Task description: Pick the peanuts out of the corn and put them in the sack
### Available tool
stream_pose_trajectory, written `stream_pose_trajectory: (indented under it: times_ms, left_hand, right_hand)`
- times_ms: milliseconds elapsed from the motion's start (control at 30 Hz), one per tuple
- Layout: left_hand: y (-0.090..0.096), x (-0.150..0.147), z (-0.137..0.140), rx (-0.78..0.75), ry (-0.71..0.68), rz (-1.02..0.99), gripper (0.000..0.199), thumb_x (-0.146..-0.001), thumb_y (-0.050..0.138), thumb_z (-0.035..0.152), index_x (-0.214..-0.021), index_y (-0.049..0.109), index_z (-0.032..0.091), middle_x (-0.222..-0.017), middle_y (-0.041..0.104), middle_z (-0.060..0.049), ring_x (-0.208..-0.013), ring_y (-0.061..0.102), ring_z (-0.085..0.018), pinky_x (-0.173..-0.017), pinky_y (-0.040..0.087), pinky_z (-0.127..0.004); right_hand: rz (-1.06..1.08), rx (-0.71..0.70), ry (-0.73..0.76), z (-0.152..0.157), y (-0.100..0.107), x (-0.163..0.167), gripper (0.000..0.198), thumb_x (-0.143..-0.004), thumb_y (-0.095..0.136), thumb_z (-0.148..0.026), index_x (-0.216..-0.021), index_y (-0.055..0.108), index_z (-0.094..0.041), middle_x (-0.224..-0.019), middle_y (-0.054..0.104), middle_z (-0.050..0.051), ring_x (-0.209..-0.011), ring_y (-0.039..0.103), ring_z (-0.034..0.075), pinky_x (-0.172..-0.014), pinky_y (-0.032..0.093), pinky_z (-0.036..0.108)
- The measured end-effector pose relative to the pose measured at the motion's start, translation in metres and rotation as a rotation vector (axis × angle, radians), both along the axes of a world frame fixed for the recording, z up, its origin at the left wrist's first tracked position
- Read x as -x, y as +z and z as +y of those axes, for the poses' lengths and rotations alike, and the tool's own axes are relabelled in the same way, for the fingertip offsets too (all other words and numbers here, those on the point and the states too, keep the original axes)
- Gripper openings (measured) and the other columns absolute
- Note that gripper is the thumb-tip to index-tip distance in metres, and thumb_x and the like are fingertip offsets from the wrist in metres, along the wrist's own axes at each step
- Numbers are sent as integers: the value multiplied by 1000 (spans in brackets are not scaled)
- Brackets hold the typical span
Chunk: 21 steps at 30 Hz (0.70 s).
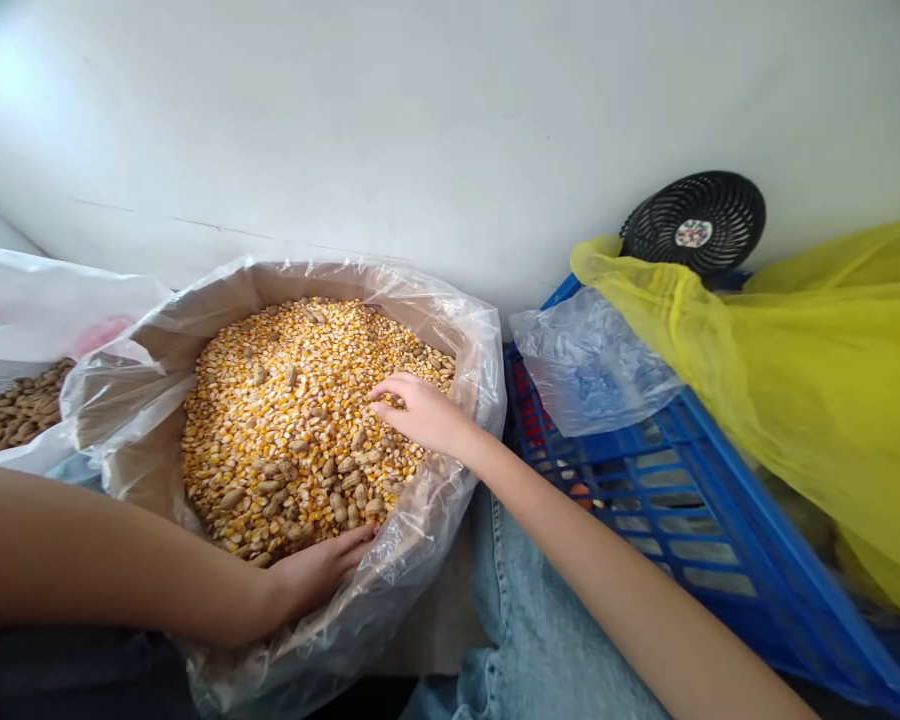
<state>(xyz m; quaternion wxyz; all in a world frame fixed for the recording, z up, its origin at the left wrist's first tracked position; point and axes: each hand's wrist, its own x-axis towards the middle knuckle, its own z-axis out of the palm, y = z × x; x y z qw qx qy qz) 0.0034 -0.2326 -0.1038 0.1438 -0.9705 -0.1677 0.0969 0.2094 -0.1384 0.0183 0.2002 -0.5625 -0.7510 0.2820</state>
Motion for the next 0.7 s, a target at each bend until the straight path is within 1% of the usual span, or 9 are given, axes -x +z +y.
stream_pose_trajectory:
  times_ms: [67,133,233,267,300,400,500,600,700]
  left_hand:
    - [6,0,5,50,-21,-56,56,-54,48,21,-109,53,31,-128,37,4,-124,21,-26,-96,33,-49]
    - [12,3,13,97,-98,-113,54,-55,48,21,-108,54,31,-126,40,4,-124,20,-25,-96,33,-48]
    - [21,6,23,147,-338,-146,52,-55,50,25,-106,56,30,-125,41,6,-127,12,-20,-103,27,-40]
    - [23,6,24,142,-390,-128,53,-54,51,26,-107,56,30,-126,40,7,-127,10,-18,-105,23,-38]
    - [25,5,25,126,-413,-96,55,-53,53,28,-108,55,29,-126,39,8,-128,9,-18,-107,19,-36]
    - [29,-1,23,60,-385,1,60,-51,58,32,-111,53,30,-128,36,10,-127,13,-17,-109,12,-33]
    - [28,-8,29,70,-424,-58,49,-57,57,30,-106,54,35,-125,39,13,-125,17,-12,-107,19,-31]
    - [34,-10,54,144,-484,-158,36,-64,56,26,-98,57,36,-117,48,9,-123,24,-13,-102,27,-35]
    - [58,-3,86,152,-495,-232,28,-72,52,28,-99,56,28,-115,51,1,-121,27,-19,-101,25,-41]
  right_hand:
    - [12,4,8,-1,-1,-1,21,-79,46,-27,-93,58,-19,-99,55,4,-90,51,15,-82,38,29]
    - [15,17,6,-1,-3,-3,20,-79,46,-27,-92,59,-18,-97,56,4,-87,52,14,-79,38,29]
    - [20,47,-6,2,-4,-5,20,-79,46,-28,-92,59,-19,-95,57,4,-83,52,14,-77,39,28]
    - [24,56,-11,2,-4,-4,20,-79,46,-28,-92,59,-18,-95,58,4,-82,53,14,-76,39,28]
    - [26,68,-17,3,-4,-4,20,-79,47,-27,-92,59,-18,-95,58,4,-83,53,14,-76,40,27]
    - [25,96,-32,5,-1,1,20,-78,47,-27,-91,60,-18,-95,59,3,-83,53,14,-75,40,27]
    - [12,109,-27,6,3,6,20,-78,47,-27,-92,60,-19,-95,59,3,-84,53,14,-75,40,26]
    - [-1,117,-23,4,7,8,21,-78,47,-28,-93,60,-19,-97,60,2,-85,54,14,-74,41,26]
    - [-6,103,-35,2,11,3,21,-78,47,-27,-93,60,-19,-97,60,2,-85,54,14,-75,41,27]
